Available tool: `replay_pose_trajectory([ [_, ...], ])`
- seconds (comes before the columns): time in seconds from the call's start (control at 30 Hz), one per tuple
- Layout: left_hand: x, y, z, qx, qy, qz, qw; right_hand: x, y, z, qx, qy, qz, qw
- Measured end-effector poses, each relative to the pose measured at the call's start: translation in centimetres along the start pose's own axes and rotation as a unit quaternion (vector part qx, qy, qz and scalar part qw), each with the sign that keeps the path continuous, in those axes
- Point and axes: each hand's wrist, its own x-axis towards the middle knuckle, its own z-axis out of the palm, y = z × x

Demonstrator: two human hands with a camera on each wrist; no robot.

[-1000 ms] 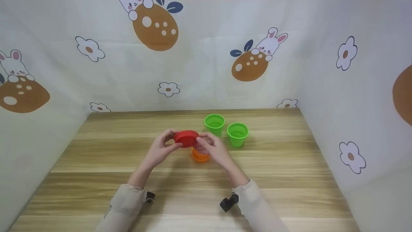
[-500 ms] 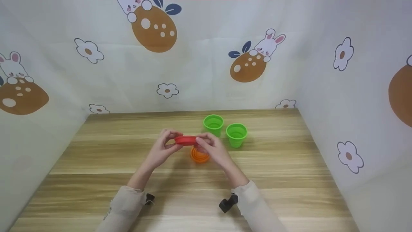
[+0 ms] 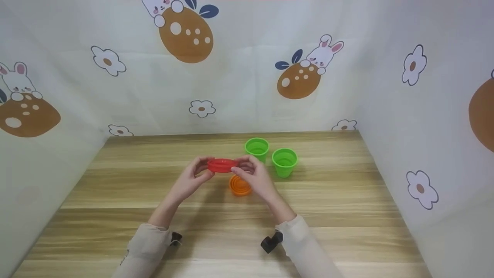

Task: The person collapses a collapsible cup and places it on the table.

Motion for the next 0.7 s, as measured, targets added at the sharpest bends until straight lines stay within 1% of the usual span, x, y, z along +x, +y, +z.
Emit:
replay_pose_trajectory([
  [0.13, 0.0, -0.2, -0.5, -0.007, -0.021, -0.005, 0.9997, 0.3, 0.1, 0.1, -0.018, -0.002, -0.016, 0.9997],
  [0.27, 0.4, -0.7, -0.9, -0.004, -0.026, -0.013, 0.9996, 0.6, 0.4, 0.2, -0.033, -0.006, -0.022, 0.9992],
  [0.4, 1.0, -1.4, -1.6, 0.003, -0.029, -0.016, 0.9994, 1.2, 1.0, 0.5, -0.041, -0.017, -0.018, 0.9988],
  [0.53, 1.9, -2.3, -2.3, 0.014, -0.034, -0.028, 0.9989, 2.0, 1.6, 0.9, -0.05, -0.034, -0.009, 0.9981],
  [0.7, 3.6, -3.5, -2.9, 0.039, -0.039, -0.056, 0.9969, 3.7, 2.9, 1.1, -0.064, -0.037, 0.016, 0.9971],
])
